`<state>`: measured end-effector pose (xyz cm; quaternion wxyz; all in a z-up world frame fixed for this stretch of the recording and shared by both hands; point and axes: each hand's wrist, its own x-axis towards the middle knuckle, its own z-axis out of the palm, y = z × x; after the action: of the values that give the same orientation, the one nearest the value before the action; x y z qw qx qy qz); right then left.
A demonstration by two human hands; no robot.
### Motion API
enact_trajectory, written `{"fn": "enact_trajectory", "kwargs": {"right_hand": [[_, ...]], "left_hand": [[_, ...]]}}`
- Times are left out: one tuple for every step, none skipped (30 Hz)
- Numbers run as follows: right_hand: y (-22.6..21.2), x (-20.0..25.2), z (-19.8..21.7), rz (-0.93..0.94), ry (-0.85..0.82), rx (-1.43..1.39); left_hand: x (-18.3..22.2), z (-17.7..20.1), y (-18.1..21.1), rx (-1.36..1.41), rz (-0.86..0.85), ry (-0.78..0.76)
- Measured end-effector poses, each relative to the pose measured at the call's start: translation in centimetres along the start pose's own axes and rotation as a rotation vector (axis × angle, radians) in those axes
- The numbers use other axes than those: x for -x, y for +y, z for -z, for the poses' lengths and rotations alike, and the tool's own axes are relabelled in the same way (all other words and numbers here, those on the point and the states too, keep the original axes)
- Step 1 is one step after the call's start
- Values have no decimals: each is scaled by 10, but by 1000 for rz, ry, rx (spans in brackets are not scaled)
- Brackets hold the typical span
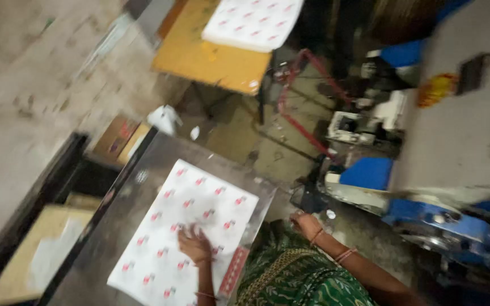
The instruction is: Manually feeding, aligning, and stacking printed sheets on a machine processing table.
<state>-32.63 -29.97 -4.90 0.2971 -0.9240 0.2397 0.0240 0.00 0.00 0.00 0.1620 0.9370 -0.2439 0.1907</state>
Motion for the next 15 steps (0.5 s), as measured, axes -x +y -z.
{"fn": "enact_trajectory", "kwargs": {"right_hand": [[3, 9, 14, -29, 35, -4], [5, 18, 28, -138, 85, -116], [9, 29, 44, -237, 133, -226], [22, 30, 68, -257, 166, -229], [32, 38, 88, -273, 343, -296], [43, 46, 109, -287, 521, -357], [38, 60, 156, -307, 537, -363], [35, 73, 204, -370, 674, -463], [35, 84, 252, -425, 803, -565], [47, 103, 286, -437, 812, -572], [58, 120, 322, -399, 1020, -726], [68, 137, 358, -353, 1229, -879], [66, 143, 394, -354, 1222, -885], [63, 149, 429, -422, 1340, -560], [61, 152, 467, -472, 1427, -225]], "left_hand": [[-3, 4, 35, 23, -39, 4], [-4, 9, 70, 125, -73, -37], [0, 16, 105, 224, -100, -79], [-11, 12, 125, 244, -134, -76], [-16, 13, 141, 323, -174, -96], [-21, 14, 158, 402, -213, -119], [-23, -2, 155, 408, -237, -129], [-27, -19, 153, 427, -266, -109], [-29, -37, 152, 439, -287, -86], [-37, -33, 163, 439, -302, -93], [-44, -26, 174, 430, -267, -99], [-52, -20, 184, 422, -232, -105], [-52, -14, 193, 414, -229, -106], [-53, -9, 200, 438, -189, -131], [-53, -3, 208, 461, -142, -152]]}}
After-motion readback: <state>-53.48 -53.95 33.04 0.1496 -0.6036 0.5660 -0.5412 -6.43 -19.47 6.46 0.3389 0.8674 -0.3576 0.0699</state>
